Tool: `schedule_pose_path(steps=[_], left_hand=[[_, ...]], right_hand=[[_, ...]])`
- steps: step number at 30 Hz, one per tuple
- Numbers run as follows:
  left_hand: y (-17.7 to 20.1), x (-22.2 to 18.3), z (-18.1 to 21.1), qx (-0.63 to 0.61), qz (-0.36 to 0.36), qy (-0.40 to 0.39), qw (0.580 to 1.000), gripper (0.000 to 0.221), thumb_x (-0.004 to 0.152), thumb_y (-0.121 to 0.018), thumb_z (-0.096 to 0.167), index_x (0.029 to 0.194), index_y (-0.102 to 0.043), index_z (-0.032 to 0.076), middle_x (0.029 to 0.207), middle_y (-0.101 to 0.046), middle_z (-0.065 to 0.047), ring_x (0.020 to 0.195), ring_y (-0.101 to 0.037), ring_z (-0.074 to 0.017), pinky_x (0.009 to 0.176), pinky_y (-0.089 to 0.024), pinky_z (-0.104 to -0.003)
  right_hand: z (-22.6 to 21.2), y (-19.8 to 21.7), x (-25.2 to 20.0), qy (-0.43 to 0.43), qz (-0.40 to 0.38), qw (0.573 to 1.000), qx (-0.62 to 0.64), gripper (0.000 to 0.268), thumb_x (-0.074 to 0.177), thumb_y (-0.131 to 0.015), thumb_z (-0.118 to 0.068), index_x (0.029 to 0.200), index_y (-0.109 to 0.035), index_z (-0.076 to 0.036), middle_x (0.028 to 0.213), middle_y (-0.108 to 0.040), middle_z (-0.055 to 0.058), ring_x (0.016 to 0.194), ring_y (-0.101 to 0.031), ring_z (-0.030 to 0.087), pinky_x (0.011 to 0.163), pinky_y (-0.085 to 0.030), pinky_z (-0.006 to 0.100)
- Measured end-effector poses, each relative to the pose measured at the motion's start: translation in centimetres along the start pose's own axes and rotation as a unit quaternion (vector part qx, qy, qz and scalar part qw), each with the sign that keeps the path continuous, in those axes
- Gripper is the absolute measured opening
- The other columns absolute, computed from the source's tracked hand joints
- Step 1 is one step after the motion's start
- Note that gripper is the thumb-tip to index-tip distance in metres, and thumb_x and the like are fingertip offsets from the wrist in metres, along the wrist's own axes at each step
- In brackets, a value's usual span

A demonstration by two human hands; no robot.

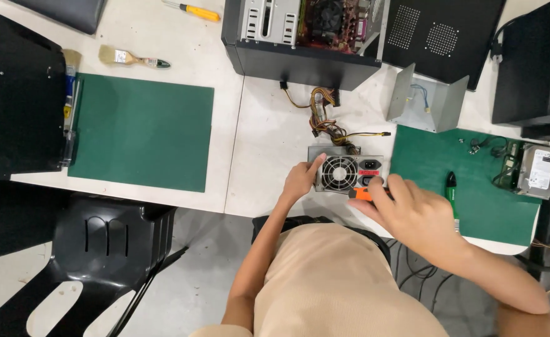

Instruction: Disassembling a computer power supply unit by removing screws and prying open the metal casing for inspection.

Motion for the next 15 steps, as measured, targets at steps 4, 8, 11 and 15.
schedule_pose_path(steps=[4,8,11,15], left_hand=[[0.0,0.2,0.0,-0.005,-0.001,-0.004,1.000,0.068,0.092,-0.039,0.076,0.061,-0.021,0.018,0.054,-0.026,0.002,0.051,-0.027,-0.0137,0.056,-0.024,-0.033],[0.2,0.0,0.2,-0.010,-0.006,0.008,1.000,0.069,0.091,-0.039,0.076,0.062,-0.022,0.016,0.055,-0.030,0.000,0.055,-0.031,-0.0153,0.060,-0.027,-0.033],[0.3,0.3,0.1,-0.013,-0.005,0.008,1.000,0.069,0.090,-0.038,0.078,0.061,-0.023,0.017,0.055,-0.031,0.001,0.054,-0.032,-0.0149,0.059,-0.027,-0.032],[0.2,1.1,-0.6,-0.027,0.002,-0.016,1.000,0.070,0.092,-0.040,0.075,0.056,-0.025,0.016,0.051,-0.034,0.000,0.050,-0.034,-0.0154,0.058,-0.028,-0.032]], right_hand=[[1.2,-1.1,0.4,0.018,-0.140,0.964,0.226,0.057,0.093,-0.064,-0.048,0.134,-0.057,-0.009,0.120,-0.058,0.012,0.101,-0.066,0.027,0.082,-0.057,0.037],[0.5,0.4,-0.3,0.073,-0.102,0.940,0.318,0.027,0.100,-0.059,-0.022,0.121,-0.057,-0.006,0.113,-0.055,0.010,0.090,-0.059,0.026,0.079,-0.052,0.038],[1.0,1.3,-0.2,0.039,-0.064,0.990,0.116,0.028,0.105,-0.062,-0.043,0.111,-0.058,-0.016,0.105,-0.056,0.004,0.064,-0.054,0.013,0.057,-0.046,0.026],[0.2,1.1,-1.8,0.012,-0.069,0.998,0.005,0.046,0.106,-0.056,-0.065,0.104,-0.055,-0.019,0.087,-0.050,-0.001,0.049,-0.039,0.008,0.046,-0.032,0.023]])
Point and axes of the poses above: each hand's wrist, its own x-axis towards the middle knuckle, its own y-axis out of the back of the hand, z = x × y, the point moved 8 cm from there along x, towards the middle knuckle
